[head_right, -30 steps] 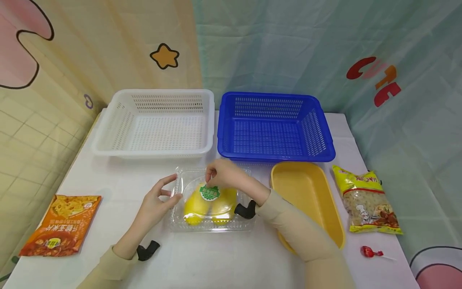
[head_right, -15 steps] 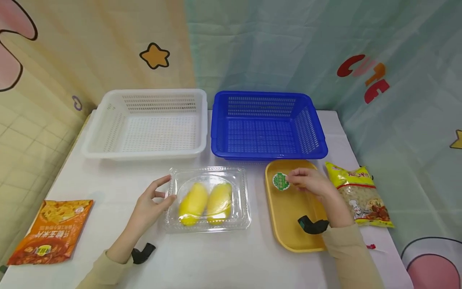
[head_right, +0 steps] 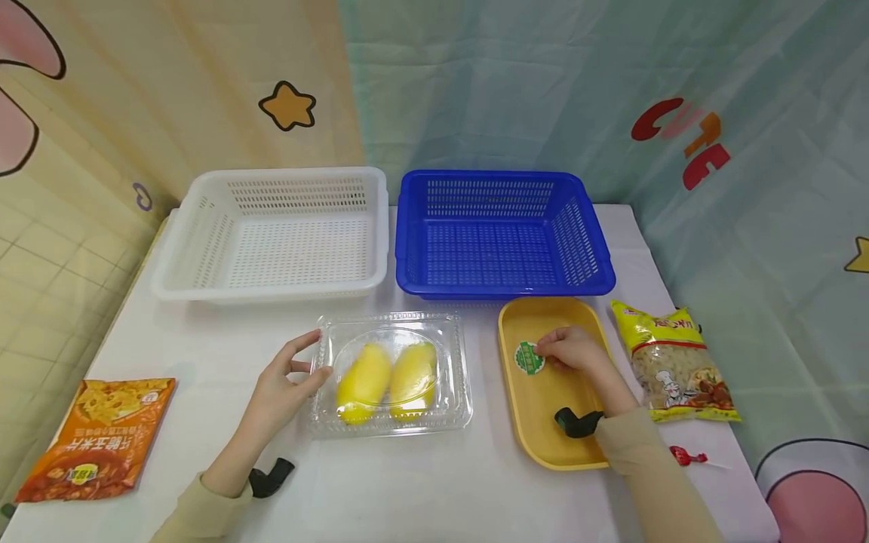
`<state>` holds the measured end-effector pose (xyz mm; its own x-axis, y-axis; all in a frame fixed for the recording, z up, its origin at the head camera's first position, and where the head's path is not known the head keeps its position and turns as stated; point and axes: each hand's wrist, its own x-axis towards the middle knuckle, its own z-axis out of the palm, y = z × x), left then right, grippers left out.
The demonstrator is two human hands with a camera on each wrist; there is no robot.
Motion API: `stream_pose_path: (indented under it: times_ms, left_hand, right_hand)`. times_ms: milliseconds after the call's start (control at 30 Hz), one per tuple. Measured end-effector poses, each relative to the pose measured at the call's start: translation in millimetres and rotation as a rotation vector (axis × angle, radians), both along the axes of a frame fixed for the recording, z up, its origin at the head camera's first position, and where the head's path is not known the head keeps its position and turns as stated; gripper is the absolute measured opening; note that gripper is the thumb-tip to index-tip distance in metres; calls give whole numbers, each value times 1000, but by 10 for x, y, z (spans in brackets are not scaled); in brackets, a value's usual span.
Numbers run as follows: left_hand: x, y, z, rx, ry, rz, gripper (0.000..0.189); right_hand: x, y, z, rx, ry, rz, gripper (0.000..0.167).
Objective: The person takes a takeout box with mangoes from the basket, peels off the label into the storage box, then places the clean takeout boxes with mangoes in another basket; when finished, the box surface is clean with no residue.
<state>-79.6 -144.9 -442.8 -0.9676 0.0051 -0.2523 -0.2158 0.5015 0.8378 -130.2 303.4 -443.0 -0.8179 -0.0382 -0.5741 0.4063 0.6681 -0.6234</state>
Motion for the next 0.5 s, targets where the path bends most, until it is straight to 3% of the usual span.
stream_pose_path:
  times_ms: [267, 500]
  left_hand:
    - [-6, 14, 11, 3, 12, 8, 64]
    - [13, 9, 15, 0, 12, 0, 63]
  right_hand:
    - [0, -33, 17, 136, 122, 11, 25]
    - [-39, 119, 359, 73, 226, 36, 40]
